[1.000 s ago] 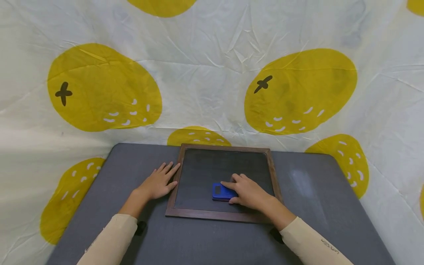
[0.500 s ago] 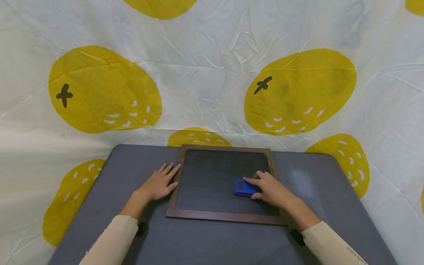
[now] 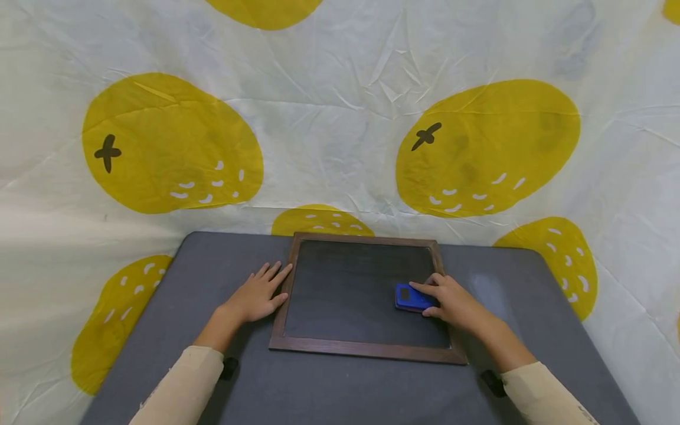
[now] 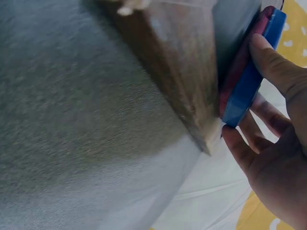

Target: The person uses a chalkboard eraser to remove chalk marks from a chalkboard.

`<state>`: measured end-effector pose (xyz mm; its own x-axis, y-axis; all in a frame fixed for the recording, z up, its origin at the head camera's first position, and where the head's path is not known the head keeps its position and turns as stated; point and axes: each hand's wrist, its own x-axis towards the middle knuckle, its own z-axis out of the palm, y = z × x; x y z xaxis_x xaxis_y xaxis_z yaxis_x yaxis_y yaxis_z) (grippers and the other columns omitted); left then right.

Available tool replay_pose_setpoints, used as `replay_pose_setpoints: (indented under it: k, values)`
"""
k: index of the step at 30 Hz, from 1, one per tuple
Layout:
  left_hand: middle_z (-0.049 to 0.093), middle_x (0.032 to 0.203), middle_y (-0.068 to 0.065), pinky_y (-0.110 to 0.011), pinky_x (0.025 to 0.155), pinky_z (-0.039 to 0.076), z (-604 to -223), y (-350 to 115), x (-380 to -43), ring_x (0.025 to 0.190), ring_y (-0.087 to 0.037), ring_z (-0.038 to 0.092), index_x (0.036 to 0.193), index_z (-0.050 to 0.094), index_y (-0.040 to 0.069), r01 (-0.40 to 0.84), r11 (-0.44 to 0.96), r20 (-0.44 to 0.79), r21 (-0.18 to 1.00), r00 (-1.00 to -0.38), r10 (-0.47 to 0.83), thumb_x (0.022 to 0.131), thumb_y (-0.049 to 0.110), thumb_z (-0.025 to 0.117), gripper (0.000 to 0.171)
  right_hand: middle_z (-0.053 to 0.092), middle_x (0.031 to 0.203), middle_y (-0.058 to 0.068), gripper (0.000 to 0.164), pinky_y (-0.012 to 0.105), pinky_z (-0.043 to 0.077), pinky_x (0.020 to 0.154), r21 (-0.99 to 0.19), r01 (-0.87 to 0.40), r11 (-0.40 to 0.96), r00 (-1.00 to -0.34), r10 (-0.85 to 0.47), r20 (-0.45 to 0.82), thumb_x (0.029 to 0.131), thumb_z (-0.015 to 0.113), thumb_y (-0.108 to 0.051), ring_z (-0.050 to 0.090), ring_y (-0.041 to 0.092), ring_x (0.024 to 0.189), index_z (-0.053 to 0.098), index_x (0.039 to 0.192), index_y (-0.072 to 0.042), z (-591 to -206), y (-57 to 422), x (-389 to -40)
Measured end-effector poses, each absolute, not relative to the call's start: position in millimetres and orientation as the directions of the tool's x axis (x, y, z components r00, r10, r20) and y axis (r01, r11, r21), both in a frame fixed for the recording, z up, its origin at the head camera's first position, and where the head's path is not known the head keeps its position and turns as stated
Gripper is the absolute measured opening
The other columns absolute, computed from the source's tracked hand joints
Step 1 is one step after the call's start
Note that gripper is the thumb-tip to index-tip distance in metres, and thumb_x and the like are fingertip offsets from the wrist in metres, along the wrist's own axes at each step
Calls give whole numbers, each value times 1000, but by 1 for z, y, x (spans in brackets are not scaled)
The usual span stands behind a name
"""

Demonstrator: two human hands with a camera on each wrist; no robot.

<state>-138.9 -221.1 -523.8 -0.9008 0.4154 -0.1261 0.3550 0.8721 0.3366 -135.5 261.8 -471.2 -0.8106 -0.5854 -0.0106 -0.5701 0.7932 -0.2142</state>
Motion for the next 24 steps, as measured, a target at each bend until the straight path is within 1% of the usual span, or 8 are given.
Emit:
replay_pose_setpoints:
  k: [6, 11, 18, 24]
  values:
    - [25, 169, -22, -76, 116, 23, -518, -221, -138, 155, -52, 20, 167, 23, 17, 364, 868, -113, 338, -900, 421, 109, 45, 47, 68, 60, 111, 11, 67, 37, 47, 75, -202, -587, 784, -799, -602, -14, 83, 86, -27, 52, 19, 88, 63, 144, -10, -469, 261, -138]
    - [25, 169, -23, -76, 116, 24, -521, -220, -136, 154, -52, 20, 166, 24, 16, 376, 859, -107, 348, -894, 435, 109, 46, 47, 69, 61, 108, 9, 68, 38, 48, 75, -196, -585, 787, -802, -598, -4, 81, 87, -28, 53, 19, 88, 65, 142, -10, -471, 262, -134]
    - [29, 166, -25, -78, 114, 25, -523, -221, -132, 153, -55, 23, 165, 28, 15, 382, 854, -79, 353, -897, 434, 108, 45, 49, 68, 61, 109, 8, 68, 37, 48, 74, -203, -590, 782, -798, -603, -2, 82, 87, -30, 53, 18, 88, 64, 143, -11, -472, 261, -131]
    - [28, 168, -23, -77, 115, 23, -522, -221, -136, 154, -53, 21, 166, 27, 17, 368, 862, -95, 348, -901, 423, 108, 48, 47, 68, 61, 109, 7, 68, 36, 47, 75, -195, -589, 784, -801, -599, 11, 82, 87, -29, 52, 17, 88, 64, 143, -12, -473, 263, -133]
